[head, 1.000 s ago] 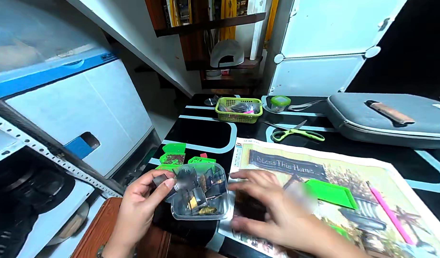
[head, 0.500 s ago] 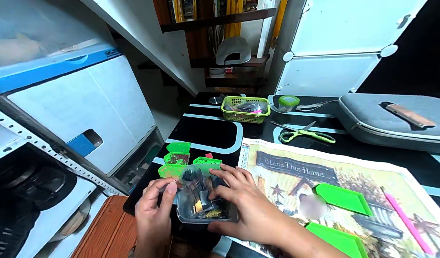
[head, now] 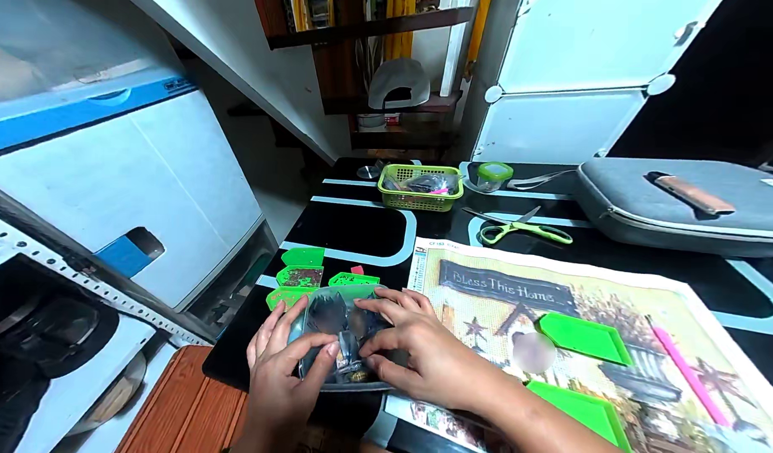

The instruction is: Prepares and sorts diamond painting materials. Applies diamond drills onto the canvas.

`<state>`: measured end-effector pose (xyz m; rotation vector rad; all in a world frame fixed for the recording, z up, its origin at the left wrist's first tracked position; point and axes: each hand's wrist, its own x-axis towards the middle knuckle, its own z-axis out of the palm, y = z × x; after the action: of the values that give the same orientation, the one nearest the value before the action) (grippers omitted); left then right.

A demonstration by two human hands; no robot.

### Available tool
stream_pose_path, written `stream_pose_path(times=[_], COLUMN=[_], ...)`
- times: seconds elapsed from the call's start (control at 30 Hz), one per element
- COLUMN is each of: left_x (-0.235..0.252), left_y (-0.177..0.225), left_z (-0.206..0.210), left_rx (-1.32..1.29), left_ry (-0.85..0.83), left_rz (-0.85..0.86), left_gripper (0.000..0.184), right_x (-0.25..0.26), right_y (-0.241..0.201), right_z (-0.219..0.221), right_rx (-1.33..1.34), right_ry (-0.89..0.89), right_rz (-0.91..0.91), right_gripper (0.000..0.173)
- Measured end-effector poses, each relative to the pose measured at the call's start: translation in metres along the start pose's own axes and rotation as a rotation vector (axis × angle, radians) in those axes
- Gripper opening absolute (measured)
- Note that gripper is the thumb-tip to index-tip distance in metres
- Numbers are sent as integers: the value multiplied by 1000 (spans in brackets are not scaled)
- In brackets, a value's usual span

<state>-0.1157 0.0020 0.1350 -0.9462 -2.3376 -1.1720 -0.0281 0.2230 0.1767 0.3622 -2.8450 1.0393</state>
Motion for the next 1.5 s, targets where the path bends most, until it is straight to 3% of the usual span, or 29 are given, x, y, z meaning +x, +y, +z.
stream_pose_path(times=[0.37, 0.7, 0.93, 1.1, 1.2, 1.5], left_x=[5, 2, 1, 4, 3, 1], left_y=[-6, -7, -5, -6, -4, -7], left_z=[-14, -17, -27, -31, -29, -14], left_rx=[-4, -33, -107, -119, -115, -96], left_ry=[-103, -95, -260, -291, -260, -134], left_rz=[-57, 6, 7, 12, -21, -14], left_gripper=[27, 25, 27, 26, 25, 24], right_x=[9, -1, 9, 10, 8, 8], right_y=[-7, -1, -11, -14, -12, -7], right_z=[10, -15, -11, -6, -3, 3], right_rx=[-27, 44, 8, -8, -27, -22], right_ry=[125, 28, -113, -63, 32, -2], right_rz=[26, 4, 32, 42, 68, 33], right_gripper=[36, 22, 24, 24, 26, 27])
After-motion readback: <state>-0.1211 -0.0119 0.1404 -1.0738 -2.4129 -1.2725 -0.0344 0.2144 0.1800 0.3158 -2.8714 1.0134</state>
